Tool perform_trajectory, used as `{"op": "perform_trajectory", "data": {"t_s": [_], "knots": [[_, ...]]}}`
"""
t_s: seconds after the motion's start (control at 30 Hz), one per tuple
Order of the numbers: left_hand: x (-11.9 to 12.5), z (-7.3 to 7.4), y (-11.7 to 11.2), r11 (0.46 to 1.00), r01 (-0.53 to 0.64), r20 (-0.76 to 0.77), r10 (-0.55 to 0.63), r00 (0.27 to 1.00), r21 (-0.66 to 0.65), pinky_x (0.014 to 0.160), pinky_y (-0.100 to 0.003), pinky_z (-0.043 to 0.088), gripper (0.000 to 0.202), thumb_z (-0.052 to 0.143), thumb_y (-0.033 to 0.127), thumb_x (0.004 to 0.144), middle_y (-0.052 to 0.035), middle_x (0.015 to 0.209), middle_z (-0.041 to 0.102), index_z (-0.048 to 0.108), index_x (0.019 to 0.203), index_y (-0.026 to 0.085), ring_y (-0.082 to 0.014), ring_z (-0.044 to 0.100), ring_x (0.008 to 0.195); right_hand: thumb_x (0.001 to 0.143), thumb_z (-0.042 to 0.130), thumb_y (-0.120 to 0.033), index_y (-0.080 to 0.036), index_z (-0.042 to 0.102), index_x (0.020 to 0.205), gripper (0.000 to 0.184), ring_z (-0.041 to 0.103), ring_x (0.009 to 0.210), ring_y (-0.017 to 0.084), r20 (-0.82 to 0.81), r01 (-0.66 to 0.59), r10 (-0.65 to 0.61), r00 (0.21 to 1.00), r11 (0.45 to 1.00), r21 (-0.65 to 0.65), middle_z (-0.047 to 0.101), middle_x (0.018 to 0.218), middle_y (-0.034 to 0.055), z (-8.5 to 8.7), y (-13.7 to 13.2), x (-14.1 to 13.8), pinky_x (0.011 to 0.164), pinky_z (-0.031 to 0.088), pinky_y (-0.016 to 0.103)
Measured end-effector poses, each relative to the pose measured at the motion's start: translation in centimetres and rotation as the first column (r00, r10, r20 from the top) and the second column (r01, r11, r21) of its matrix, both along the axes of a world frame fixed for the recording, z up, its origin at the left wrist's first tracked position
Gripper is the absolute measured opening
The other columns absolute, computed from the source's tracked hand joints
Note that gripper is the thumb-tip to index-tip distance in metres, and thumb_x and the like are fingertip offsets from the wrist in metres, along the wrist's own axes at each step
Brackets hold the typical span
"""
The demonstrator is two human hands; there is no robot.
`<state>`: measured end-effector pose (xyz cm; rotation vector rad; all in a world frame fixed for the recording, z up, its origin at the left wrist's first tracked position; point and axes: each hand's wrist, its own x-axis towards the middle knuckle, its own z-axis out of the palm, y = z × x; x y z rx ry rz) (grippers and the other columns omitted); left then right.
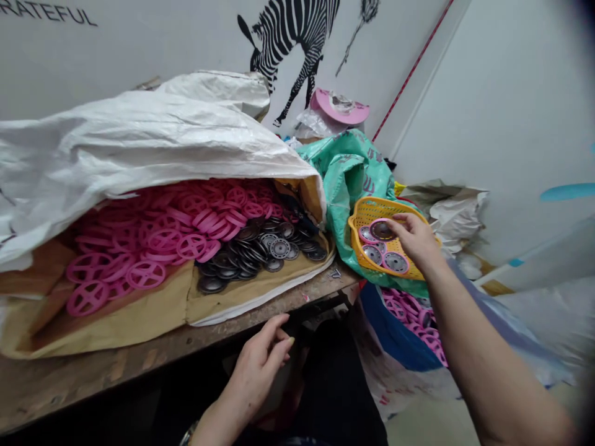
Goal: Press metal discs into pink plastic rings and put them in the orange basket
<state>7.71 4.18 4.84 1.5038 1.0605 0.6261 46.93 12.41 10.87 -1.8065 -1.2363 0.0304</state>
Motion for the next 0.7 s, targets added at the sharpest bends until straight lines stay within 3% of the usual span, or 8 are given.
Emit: {"op": "perform_trajectory", "data": {"t_s": [0.07,0.13,0.2,0.27,0.37,0.43,0.57,0.7], "knots": [[-0.1,-0.2,-0.2,1.000,0.007,-0.020,-0.006,1.000,0.023,0.067,-0.027,0.053,0.041,0.048,0.036,0.089,-0.0039,0.087,0.063,0.056,0.126,0.019,-0.0178,0.064,0.075,0.078,0.064,-0.044,-0.012,0.065,0.113,0.047,0.065,0.092,0.031,0.068,0.070,-0.068,0.995,0.997,-0.021,0.071,0.101,0.0169,-0.4,0.6,0.6,0.089,0.048,0.050],[-0.3,-0.5,-0.3,1.000,0.004,-0.036,-0.003,0.999,0.031,0.068,-0.027,0.053,0.041,0.048,0.035,0.090,-0.0045,0.088,0.064,0.057,0.126,0.019,-0.0180,0.064,0.077,0.079,0.063,-0.042,-0.013,0.064,0.116,0.046,0.064,0.100,0.030,0.093,0.089,-0.093,0.991,0.995,0.045,0.069,0.111,0.0171,-0.4,0.3,-0.6,0.093,0.047,0.049],[-0.6,-0.7,-0.2,1.000,-0.006,-0.038,0.007,0.999,0.031,0.068,-0.026,0.053,0.039,0.048,0.035,0.090,-0.0041,0.089,0.065,0.058,0.125,0.020,-0.0175,0.065,0.077,0.083,0.059,-0.040,-0.016,0.065,0.114,0.039,0.066,0.097,0.027,0.077,0.036,-0.047,0.996,0.988,0.147,0.071,0.109,0.0138,-0.3,-0.6,-3.3,0.090,0.050,0.044],[-0.7,-0.7,0.0,0.999,-0.018,-0.029,0.018,0.999,0.028,0.069,-0.026,0.053,0.037,0.049,0.035,0.090,-0.0035,0.088,0.065,0.059,0.124,0.021,-0.0172,0.065,0.077,0.086,0.058,-0.038,-0.018,0.068,0.109,0.032,0.068,0.093,0.025,0.035,-0.097,0.092,0.995,0.978,0.184,0.073,0.103,0.0108,0.0,-1.5,-6.8,0.086,0.052,0.040],[-0.6,-0.6,0.2,0.999,-0.026,-0.018,0.026,1.000,0.027,0.070,-0.026,0.053,0.037,0.049,0.035,0.091,-0.0035,0.089,0.065,0.059,0.124,0.022,-0.0174,0.065,0.077,0.090,0.054,-0.036,-0.021,0.071,0.102,0.025,0.069,0.093,0.024,0.064,-0.329,0.326,0.943,0.943,0.047,0.075,0.101,0.0079,0.0,-1.4,-12.0,0.088,0.051,0.038],[-0.5,-0.4,0.3,0.999,-0.027,-0.011,0.027,1.000,0.032,0.069,-0.026,0.053,0.038,0.049,0.036,0.090,-0.0038,0.089,0.065,0.058,0.125,0.021,-0.0175,0.065,0.077,0.092,0.052,-0.032,-0.022,0.071,0.104,0.024,0.068,0.097,0.022,0.100,-0.387,0.395,0.913,0.917,-0.095,0.075,0.105,0.0058,-0.3,-0.2,-14.5,0.089,0.050,0.035],[-0.5,-0.3,0.1,0.998,-0.034,-0.012,0.035,0.999,0.044,0.068,-0.026,0.052,0.037,0.049,0.033,0.090,-0.0037,0.087,0.065,0.059,0.123,0.021,-0.0170,0.064,0.075,0.092,0.053,-0.026,-0.021,0.071,0.108,0.024,0.068,0.101,0.022,0.151,-0.355,0.395,0.906,0.905,-0.234,0.074,0.108,0.0063,-1.4,4.3,-16.8,0.088,0.049,0.031],[-1.1,-0.6,-0.2,0.998,-0.046,-0.025,0.047,0.999,0.043,0.068,-0.026,0.052,0.037,0.050,0.032,0.089,-0.0041,0.087,0.066,0.060,0.123,0.021,-0.0178,0.064,0.077,0.092,0.057,-0.034,-0.016,0.072,0.102,0.026,0.066,0.101,0.029,0.220,-0.253,0.327,0.919,0.918,-0.306,0.071,0.110,0.0169,-2.2,8.1,-18.1,0.085,0.047,0.035]]}}
